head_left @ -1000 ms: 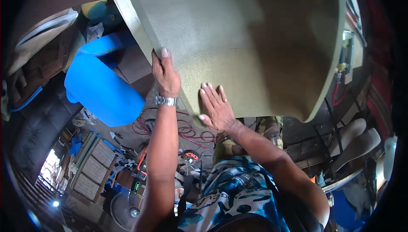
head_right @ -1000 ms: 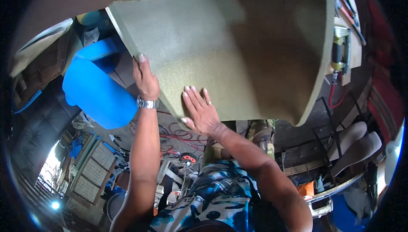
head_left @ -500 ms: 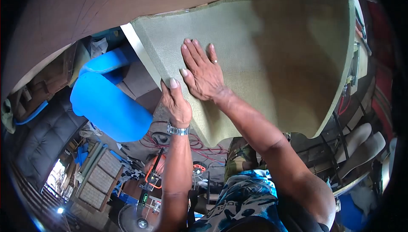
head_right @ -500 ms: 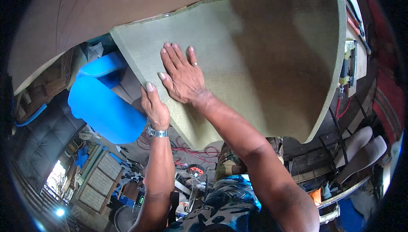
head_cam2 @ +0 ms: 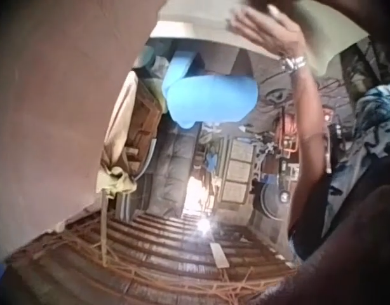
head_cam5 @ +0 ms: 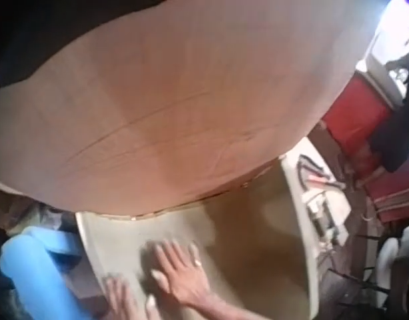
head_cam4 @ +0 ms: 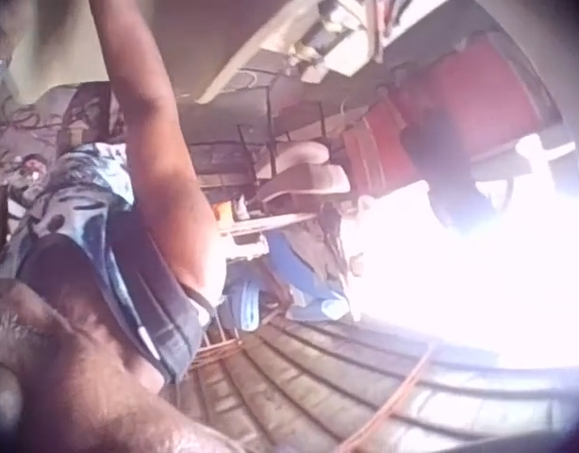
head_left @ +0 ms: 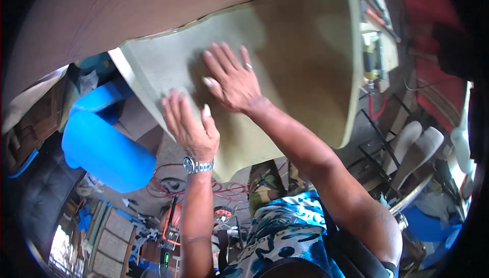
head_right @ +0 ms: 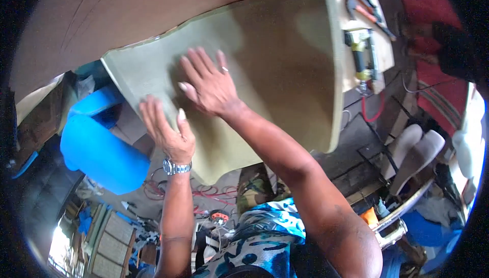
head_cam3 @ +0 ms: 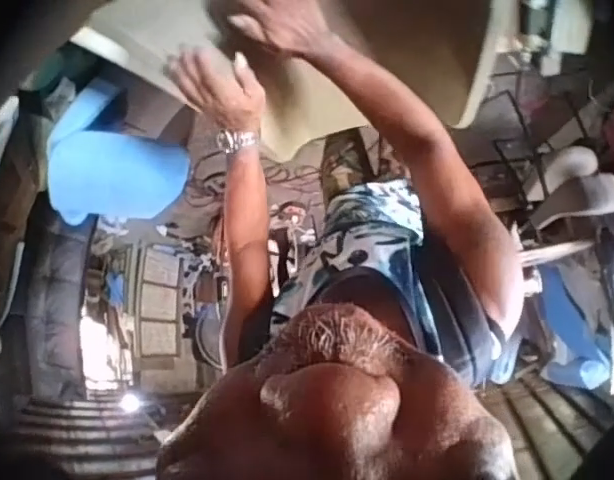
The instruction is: Applying foam padding to a chair frame using a pneumatic staple gun and trimming excess material with scissors.
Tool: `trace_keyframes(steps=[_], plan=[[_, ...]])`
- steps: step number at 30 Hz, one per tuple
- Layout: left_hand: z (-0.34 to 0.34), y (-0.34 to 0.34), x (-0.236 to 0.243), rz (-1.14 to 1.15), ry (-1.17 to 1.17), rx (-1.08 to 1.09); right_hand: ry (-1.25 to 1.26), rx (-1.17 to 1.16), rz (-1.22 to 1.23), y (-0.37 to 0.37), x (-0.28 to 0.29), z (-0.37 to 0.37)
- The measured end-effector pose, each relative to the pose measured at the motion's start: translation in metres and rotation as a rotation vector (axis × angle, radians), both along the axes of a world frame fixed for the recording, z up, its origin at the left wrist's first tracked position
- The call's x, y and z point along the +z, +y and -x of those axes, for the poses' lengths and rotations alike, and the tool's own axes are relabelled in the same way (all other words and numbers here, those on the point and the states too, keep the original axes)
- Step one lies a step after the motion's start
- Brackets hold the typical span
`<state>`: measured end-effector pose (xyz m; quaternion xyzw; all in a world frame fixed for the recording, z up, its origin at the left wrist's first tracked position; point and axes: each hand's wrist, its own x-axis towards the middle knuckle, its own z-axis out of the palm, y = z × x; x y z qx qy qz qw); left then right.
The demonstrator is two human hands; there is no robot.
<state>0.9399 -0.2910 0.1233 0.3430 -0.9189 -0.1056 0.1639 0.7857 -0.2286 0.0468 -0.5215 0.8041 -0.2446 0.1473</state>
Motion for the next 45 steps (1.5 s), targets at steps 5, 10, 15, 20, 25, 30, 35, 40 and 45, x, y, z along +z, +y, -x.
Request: trace_keyframes(steps=[5, 10, 15, 20, 25, 30, 35, 40, 45], plan=[[0.026, 0.055, -0.027, -0.252, -0.445, -0.077, 0.139, -0.088, -0.538, 0.154, 0.025, 0.044], [0.029, 0.053, -0.066, -0.135, -0.445, 0.027, 0.388, -0.015, -0.36, 0.147, 0.01, 0.105], [0.049, 0.021, -0.085, -0.035, -0.454, 0.09, 0.51, -0.063, -0.515, 0.082, 0.001, 0.143], [0.057, 0.021, -0.09, 0.039, -0.565, 0.102, 0.499, -0.058, -0.489, 0.078, -0.001, 0.151], [0.057, 0.023, -0.097, 0.02, -0.558, 0.099, 0.451, -0.059, -0.437, 0.076, -0.008, 0.155], [0.059, 0.021, -0.097, 0.061, -0.609, 0.076, 0.554, 0.043, -0.441, 0.086, 0.002, 0.143], [0.062, 0.033, -0.1, -0.208, -0.463, -0.063, 0.449, 0.143, -0.432, 0.12, 0.003, 0.107], [0.06, 0.04, -0.114, -0.124, -0.37, -0.068, 0.459, 0.148, -0.429, 0.127, -0.011, 0.108], [0.062, 0.04, -0.118, -0.155, -0.393, -0.081, 0.417, 0.169, -0.485, 0.124, -0.016, 0.117]])
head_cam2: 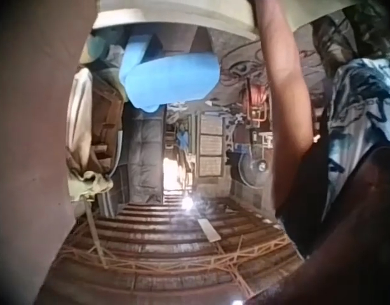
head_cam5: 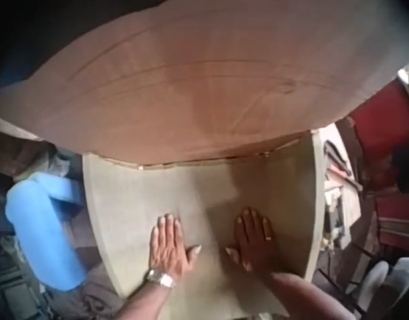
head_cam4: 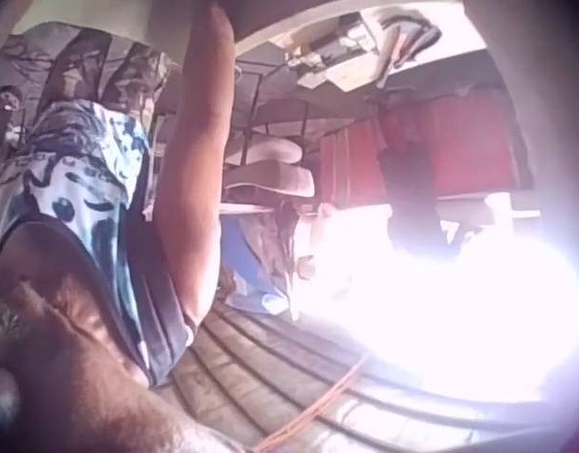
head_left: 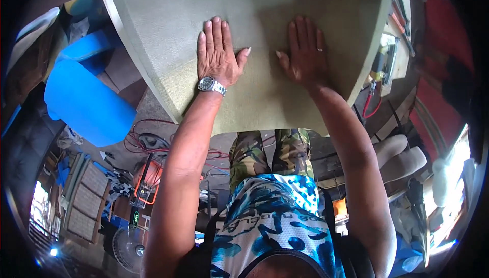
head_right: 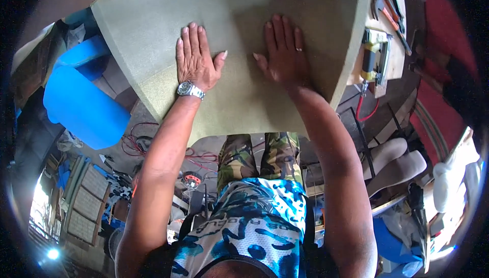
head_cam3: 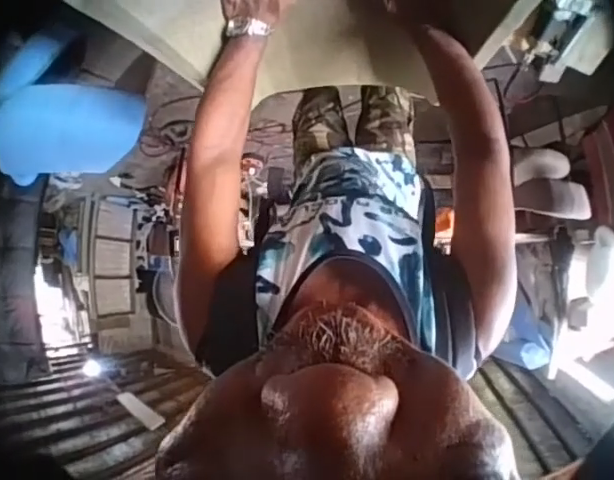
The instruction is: Applying foam padding to a chair frame using a pneumatic staple gun and trimming excess material with scissors.
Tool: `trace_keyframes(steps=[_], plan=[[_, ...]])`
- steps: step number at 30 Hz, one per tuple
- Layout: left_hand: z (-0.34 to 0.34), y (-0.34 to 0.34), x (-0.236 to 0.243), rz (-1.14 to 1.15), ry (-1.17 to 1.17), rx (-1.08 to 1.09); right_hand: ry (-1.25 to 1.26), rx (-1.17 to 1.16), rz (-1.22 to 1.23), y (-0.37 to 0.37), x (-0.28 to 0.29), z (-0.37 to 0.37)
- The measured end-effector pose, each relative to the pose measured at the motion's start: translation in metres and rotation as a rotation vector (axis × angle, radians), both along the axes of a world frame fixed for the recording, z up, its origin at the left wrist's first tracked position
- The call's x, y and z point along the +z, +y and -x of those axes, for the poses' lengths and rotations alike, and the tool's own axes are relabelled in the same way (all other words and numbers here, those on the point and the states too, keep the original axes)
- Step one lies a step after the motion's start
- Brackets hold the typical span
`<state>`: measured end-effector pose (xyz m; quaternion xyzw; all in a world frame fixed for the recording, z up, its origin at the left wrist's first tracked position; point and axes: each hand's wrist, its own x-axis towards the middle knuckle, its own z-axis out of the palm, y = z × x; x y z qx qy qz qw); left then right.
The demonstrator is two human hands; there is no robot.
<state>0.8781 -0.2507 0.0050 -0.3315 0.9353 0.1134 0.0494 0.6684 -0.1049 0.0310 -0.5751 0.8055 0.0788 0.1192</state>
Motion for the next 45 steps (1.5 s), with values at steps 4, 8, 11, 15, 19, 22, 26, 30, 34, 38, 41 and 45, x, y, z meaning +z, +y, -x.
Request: trace_keyframes(steps=[4, 8, 11, 15, 19, 22, 26, 30, 34, 38, 41, 45], plan=[[0.004, 0.001, 0.012, 0.008, 0.044, 0.002, 0.059, 0.033, 0.124, 0.01, 0.0, -0.004], [-0.01, 0.028, 0.026, -0.025, -0.016, 0.006, -0.026, -0.046, 0.13, 0.05, 0.011, -0.024], [-0.038, 0.066, 0.027, -0.034, -0.09, 0.02, -0.03, -0.075, 0.064, 0.074, 0.011, -0.038], [-0.054, 0.085, -0.004, -0.007, -0.083, -0.016, 0.006, -0.065, 0.076, 0.083, -0.009, -0.034], [-0.046, 0.087, -0.017, -0.005, -0.058, -0.042, 0.032, -0.055, 0.028, 0.087, -0.018, -0.027], [-0.039, 0.084, -0.005, 0.026, -0.058, -0.038, 0.044, -0.066, 0.104, 0.083, -0.011, -0.028], [-0.033, 0.087, 0.015, -0.011, 0.021, 0.004, -0.238, -0.05, 0.167, 0.084, 0.015, -0.047], [0.009, 0.121, 0.02, -0.258, 0.169, -0.213, -0.563, 0.048, 0.398, 0.159, 0.086, -0.104], [0.088, 0.137, 0.012, -0.206, 0.334, -0.25, -0.608, -0.146, 0.324, 0.246, 0.141, -0.11], [0.12, 0.134, 0.009, -0.167, 0.303, -0.246, -0.465, -0.335, 0.422, 0.293, 0.137, -0.064], [0.123, 0.131, 0.01, -0.197, 0.207, -0.266, -0.285, -0.388, 0.508, 0.301, 0.11, -0.005], [0.123, 0.132, 0.011, -0.147, 0.181, -0.263, -0.027, -0.416, 0.568, 0.271, 0.061, 0.087]])
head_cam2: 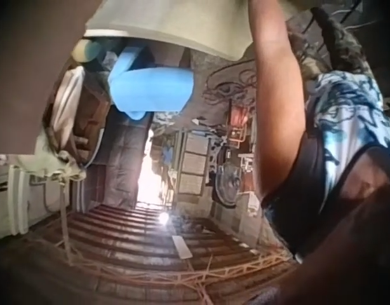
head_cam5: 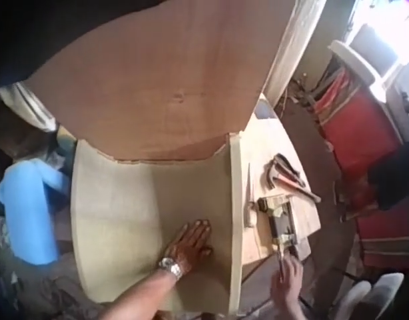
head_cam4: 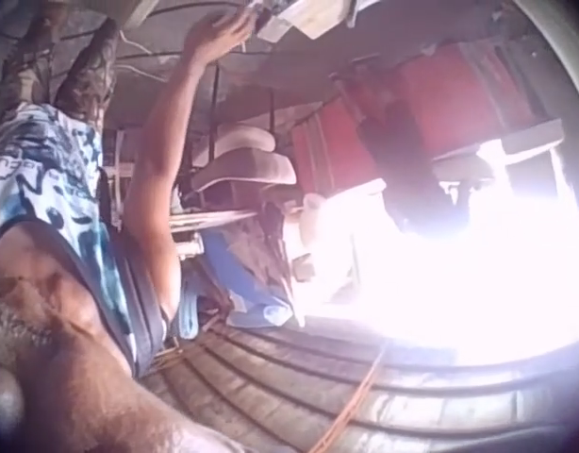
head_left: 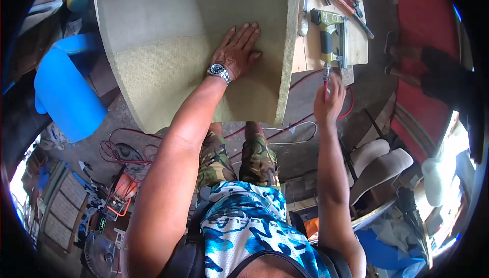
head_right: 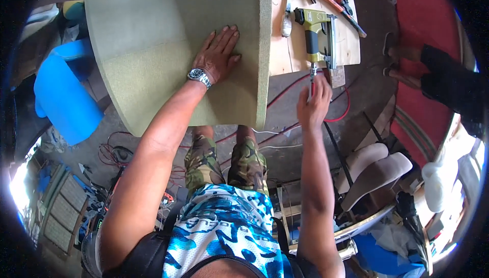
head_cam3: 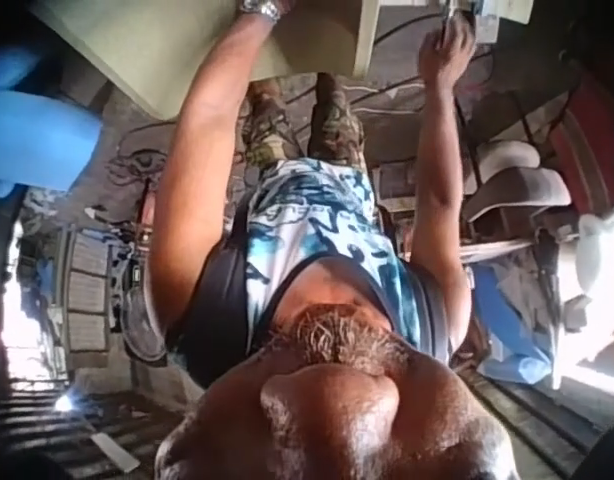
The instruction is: Applying foam padding to a chair frame using a pneumatic staple gun and trimming excess material with scissors.
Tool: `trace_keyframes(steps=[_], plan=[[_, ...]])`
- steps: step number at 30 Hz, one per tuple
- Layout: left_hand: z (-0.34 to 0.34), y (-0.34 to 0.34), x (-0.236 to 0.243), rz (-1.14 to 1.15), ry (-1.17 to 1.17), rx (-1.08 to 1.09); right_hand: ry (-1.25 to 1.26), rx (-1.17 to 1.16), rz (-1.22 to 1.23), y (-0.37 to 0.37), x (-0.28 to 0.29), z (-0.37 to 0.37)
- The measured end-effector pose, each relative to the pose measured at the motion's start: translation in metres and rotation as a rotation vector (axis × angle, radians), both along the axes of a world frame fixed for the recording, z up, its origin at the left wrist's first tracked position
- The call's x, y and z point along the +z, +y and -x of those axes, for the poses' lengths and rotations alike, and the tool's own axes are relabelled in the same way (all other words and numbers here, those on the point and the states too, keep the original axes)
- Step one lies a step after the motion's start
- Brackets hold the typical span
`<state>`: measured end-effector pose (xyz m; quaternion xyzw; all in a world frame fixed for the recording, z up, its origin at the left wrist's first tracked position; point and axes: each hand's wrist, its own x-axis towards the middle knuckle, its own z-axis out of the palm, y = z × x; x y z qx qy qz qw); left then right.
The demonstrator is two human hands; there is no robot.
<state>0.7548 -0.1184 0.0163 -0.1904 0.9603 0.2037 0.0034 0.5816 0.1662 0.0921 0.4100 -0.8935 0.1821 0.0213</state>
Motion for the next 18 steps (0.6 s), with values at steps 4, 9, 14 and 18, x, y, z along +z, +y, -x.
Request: trace_keyframes(steps=[4, 9, 14, 18], plan=[[-0.013, 0.012, 0.005, -0.01, -0.027, 0.162, -0.009, -0.085, -0.175, -0.031, -0.03, 0.048], [-0.045, 0.024, 0.005, 0.027, -0.102, 0.295, -0.015, -0.105, -0.334, -0.052, -0.025, 0.056], [-0.056, 0.018, -0.001, 0.018, -0.011, 0.299, -0.006, -0.163, -0.529, -0.079, -0.025, 0.061], [-0.057, 0.015, -0.001, 0.006, -0.037, 0.296, -0.007, -0.17, -0.557, -0.09, -0.037, 0.067]])
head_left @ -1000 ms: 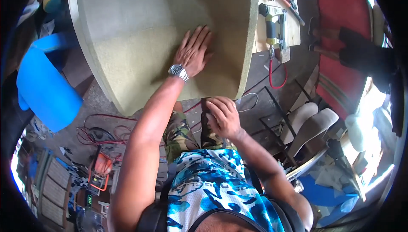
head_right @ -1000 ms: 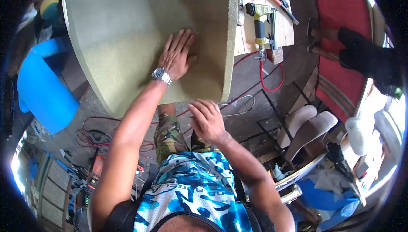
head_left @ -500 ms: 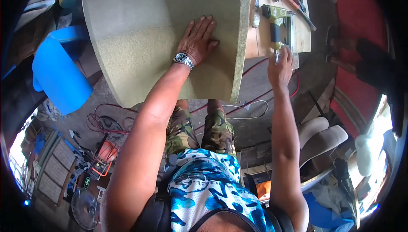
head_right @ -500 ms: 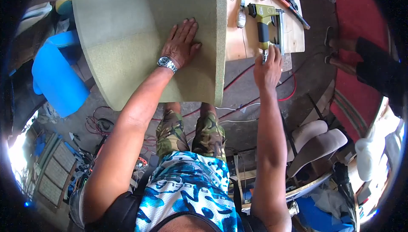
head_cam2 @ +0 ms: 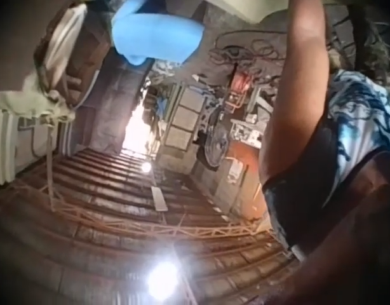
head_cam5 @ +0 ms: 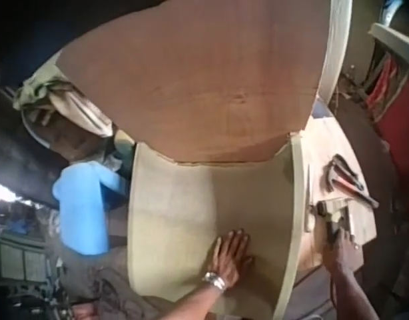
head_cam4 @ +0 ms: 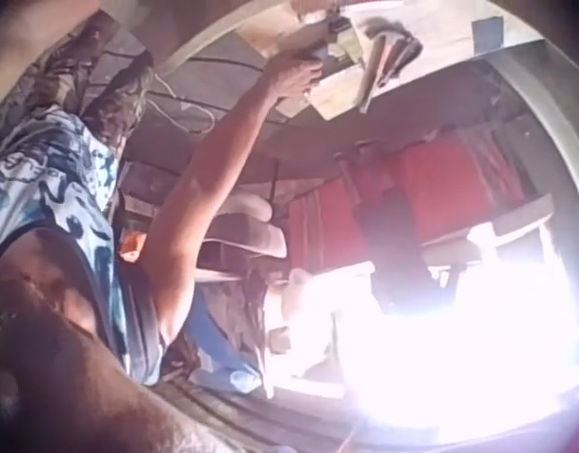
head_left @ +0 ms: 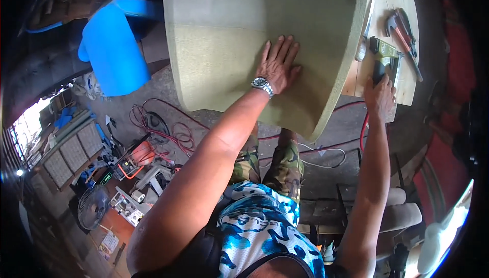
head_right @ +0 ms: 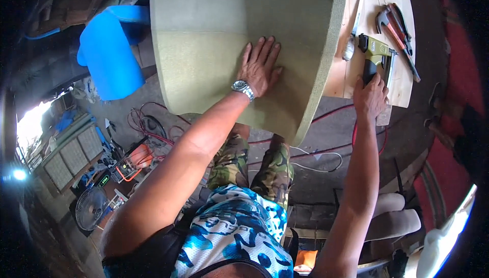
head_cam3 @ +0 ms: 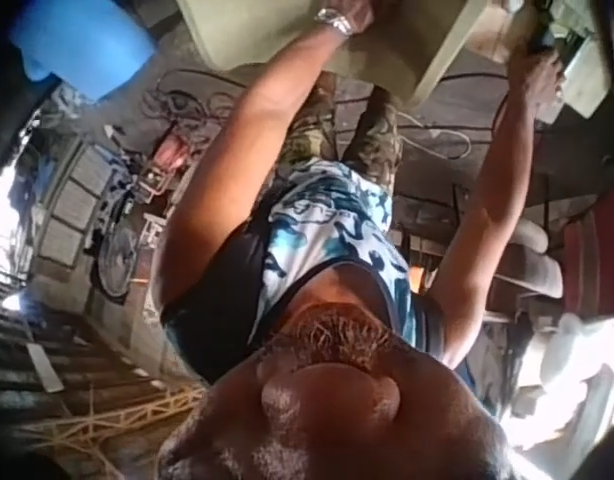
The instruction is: Applying foam padding to a chair frame using a pneumatic staple gun and trimming excess material with scissors.
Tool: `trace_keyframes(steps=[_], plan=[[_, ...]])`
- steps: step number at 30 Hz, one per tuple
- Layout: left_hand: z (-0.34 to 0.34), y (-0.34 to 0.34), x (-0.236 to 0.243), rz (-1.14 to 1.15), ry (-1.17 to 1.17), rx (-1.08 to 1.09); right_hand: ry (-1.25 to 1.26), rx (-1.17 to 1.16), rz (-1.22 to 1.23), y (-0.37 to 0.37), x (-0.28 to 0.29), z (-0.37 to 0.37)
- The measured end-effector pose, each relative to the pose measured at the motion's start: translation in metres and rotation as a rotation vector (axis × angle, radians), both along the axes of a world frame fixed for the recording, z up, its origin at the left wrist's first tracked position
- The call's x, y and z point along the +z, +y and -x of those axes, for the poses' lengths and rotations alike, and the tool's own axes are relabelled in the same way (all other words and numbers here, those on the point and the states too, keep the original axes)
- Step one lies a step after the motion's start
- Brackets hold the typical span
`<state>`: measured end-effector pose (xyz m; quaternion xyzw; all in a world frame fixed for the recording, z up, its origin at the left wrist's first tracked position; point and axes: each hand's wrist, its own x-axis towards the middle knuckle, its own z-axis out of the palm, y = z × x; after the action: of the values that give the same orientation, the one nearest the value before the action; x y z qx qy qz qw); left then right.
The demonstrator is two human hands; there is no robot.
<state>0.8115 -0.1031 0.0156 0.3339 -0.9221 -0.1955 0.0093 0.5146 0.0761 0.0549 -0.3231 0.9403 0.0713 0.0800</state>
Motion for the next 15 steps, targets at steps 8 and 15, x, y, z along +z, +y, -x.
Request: trace_keyframes(steps=[8, 15], plan=[[-0.142, 0.068, 0.032, -0.085, -0.131, 0.019, -0.093, 0.039, 0.203, 0.067, 0.064, -0.004], [-0.356, 0.176, 0.075, -0.373, -0.4, 0.438, -0.778, -0.346, 0.533, 0.203, 0.141, -0.108]])
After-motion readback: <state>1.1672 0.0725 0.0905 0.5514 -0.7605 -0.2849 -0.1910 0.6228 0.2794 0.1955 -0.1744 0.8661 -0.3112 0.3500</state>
